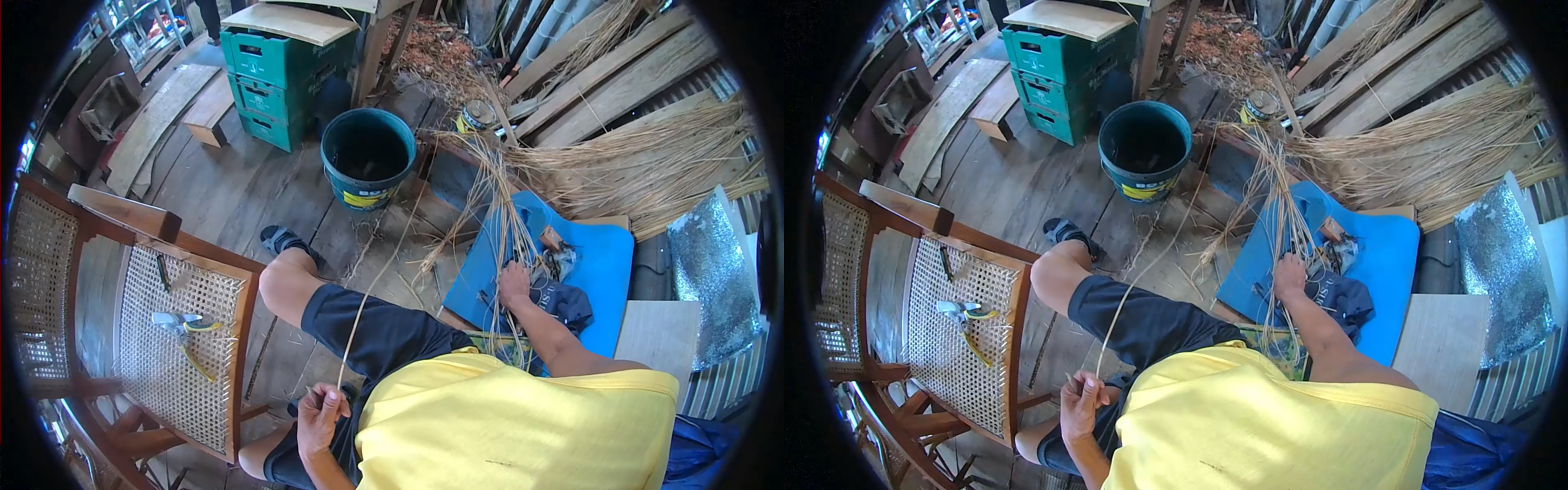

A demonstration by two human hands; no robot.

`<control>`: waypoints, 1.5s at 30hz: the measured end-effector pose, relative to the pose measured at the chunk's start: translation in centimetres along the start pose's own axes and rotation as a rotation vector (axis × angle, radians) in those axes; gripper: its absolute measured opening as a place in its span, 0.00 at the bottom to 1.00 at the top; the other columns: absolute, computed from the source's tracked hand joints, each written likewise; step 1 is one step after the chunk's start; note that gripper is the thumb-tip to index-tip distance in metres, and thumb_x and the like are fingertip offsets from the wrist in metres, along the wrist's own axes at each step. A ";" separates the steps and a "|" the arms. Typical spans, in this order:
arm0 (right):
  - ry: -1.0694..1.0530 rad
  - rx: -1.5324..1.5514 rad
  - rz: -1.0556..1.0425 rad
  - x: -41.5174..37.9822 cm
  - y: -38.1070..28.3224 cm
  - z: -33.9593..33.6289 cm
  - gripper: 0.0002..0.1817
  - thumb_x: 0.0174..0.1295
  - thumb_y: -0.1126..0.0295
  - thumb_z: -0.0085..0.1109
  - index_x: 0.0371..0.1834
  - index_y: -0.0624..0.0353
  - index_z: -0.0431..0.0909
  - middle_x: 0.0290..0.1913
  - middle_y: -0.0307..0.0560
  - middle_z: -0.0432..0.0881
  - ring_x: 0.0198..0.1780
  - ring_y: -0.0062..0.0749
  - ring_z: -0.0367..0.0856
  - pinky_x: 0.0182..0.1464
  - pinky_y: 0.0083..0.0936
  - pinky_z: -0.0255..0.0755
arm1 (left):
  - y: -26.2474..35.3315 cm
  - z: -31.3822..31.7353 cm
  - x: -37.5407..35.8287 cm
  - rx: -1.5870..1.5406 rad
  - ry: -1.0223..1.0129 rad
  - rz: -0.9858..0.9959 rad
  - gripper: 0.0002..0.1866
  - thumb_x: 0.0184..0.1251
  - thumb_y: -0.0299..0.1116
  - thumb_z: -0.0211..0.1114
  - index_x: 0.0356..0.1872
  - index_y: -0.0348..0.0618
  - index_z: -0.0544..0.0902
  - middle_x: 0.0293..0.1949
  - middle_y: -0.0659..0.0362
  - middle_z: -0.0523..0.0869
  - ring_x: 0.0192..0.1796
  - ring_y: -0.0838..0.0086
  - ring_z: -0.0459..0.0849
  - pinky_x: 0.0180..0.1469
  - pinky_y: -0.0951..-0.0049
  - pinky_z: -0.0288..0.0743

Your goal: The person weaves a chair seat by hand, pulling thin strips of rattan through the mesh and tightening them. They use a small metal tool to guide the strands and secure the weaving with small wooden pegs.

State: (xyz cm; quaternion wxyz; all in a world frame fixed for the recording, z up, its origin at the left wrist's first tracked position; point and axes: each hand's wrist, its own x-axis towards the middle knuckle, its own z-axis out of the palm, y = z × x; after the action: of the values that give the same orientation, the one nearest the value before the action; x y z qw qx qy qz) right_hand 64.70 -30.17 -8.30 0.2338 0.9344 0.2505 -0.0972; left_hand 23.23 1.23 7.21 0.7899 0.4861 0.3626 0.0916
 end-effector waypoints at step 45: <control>-0.806 1.853 -1.127 -8.3 -24.6 -28.4 0.25 0.80 0.50 0.43 0.67 0.56 0.72 0.40 0.39 0.80 0.34 0.18 0.77 0.33 0.15 0.72 | 10.8 5.4 1.4 0.358 0.261 0.371 0.09 0.76 0.32 0.62 0.38 0.36 0.82 0.21 0.67 0.78 0.22 0.88 0.73 0.25 0.83 0.64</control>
State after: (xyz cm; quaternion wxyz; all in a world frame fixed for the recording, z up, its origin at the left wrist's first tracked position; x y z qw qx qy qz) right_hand 46.78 -1.07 9.44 -0.5546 0.4047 0.3715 -0.6250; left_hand 30.08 3.65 17.00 0.6080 0.6598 0.3764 0.2308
